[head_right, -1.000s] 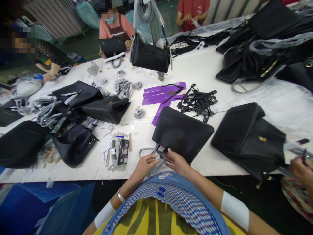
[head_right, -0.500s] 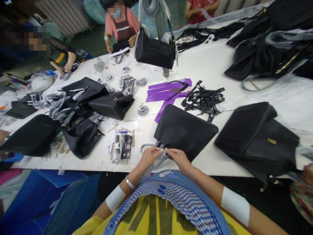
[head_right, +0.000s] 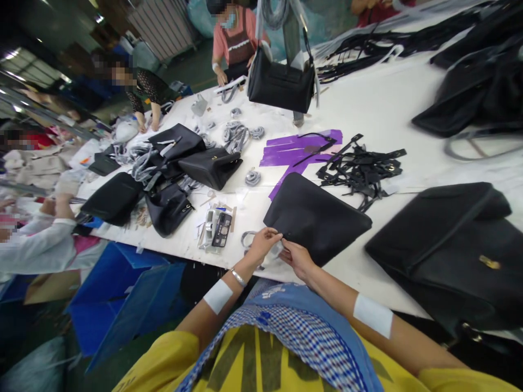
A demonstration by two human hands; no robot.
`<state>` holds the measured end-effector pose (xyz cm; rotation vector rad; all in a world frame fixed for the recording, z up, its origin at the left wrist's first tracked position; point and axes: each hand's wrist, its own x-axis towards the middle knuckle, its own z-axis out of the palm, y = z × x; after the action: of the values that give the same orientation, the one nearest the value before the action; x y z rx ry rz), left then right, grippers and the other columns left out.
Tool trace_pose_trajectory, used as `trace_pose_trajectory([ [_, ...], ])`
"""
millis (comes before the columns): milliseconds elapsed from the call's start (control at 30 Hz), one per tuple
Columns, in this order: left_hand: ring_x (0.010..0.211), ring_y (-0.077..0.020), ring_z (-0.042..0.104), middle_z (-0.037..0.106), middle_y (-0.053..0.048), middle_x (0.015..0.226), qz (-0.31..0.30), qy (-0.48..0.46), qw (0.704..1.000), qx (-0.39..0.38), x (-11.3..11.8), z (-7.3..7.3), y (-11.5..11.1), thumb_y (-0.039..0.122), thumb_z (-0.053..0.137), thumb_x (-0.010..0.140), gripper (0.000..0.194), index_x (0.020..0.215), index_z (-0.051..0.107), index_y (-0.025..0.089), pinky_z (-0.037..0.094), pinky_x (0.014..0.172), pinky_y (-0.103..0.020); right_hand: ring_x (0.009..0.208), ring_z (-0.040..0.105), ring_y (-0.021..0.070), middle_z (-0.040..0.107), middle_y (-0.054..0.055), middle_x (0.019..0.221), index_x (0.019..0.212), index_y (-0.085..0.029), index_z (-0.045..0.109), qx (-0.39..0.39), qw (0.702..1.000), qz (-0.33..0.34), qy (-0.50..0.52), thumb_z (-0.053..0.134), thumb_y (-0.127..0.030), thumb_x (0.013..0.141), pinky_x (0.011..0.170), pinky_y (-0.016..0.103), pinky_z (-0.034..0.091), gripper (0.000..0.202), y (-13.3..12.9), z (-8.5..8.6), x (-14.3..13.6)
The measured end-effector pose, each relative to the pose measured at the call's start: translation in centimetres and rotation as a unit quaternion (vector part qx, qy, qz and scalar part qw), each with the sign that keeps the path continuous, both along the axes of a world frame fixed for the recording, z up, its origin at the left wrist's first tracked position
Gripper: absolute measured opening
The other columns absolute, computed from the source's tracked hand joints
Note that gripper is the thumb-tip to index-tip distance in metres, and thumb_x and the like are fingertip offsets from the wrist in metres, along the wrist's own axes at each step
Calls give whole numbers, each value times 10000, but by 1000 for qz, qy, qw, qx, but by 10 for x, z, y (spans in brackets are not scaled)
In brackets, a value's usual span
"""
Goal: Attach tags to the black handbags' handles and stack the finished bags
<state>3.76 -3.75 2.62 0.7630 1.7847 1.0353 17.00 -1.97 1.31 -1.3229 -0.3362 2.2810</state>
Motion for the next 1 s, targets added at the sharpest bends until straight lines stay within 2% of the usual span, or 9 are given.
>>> trace_pose_trajectory([
  [133,965,-206,627,672,-95,1028,36,29,998,34,-14,14,-16,470,554,840,373,1045,638,170,476,871,-339,762,684,162,728,48,816,764,-196,668,-10,999,8,46,718,-280,763,776,295,570,98,2,-1,3],
  [300,1163,-240,541,644,-109,1181,-12,35,998,-44,-22,12,-81,497,510,857,446,1111,655,161,350,1057,-386,672,679,134,723,35,754,759,-184,654,-28,998,7,56,708,-227,784,678,236,587,73,11,-8,8],
  [400,1083,-247,584,674,-106,1114,-57,-39,996,-55,-5,2,-110,475,604,797,468,1126,647,144,401,1006,-386,613,660,117,706,19,694,741,-175,639,-23,998,-1,63,703,-214,790,636,208,578,89,19,-7,12],
  [533,848,-217,640,697,-76,894,27,-106,992,-66,19,5,-128,436,707,699,419,970,657,120,501,790,-340,720,679,126,722,41,800,810,-180,643,-27,998,4,60,616,-329,866,721,222,563,162,20,3,20],
  [633,705,-178,622,667,-41,728,80,-95,990,-71,31,19,-134,452,716,683,398,879,645,113,495,680,-296,905,677,169,721,78,967,974,-183,645,-24,986,130,102,581,-495,854,843,295,534,340,4,11,26],
  [700,653,-162,601,645,-27,666,71,-94,991,-63,37,29,-137,459,719,682,392,846,637,112,484,642,-281,888,683,178,722,97,966,988,-154,644,-27,963,241,118,677,-433,801,851,306,525,338,-8,15,29],
  [767,624,-154,585,633,-21,642,58,-102,992,-53,42,39,-138,468,721,679,397,828,625,113,473,617,-273,804,696,165,730,98,896,935,-118,648,-34,949,294,109,752,-298,749,824,283,532,279,-14,15,30],
  [833,614,-149,574,625,-17,636,52,-114,991,-43,45,50,-138,477,724,676,401,813,614,116,465,610,-269,781,702,160,734,93,871,915,-108,645,-45,954,279,102,758,-228,741,816,272,542,240,-12,11,30],
  [1000,619,-135,549,605,-7,621,17,-129,991,-7,43,85,-137,442,729,689,353,767,599,123,439,631,-257,727,706,146,737,68,813,891,-127,628,-56,987,139,52,687,-235,813,769,270,575,146,18,-11,31],
])
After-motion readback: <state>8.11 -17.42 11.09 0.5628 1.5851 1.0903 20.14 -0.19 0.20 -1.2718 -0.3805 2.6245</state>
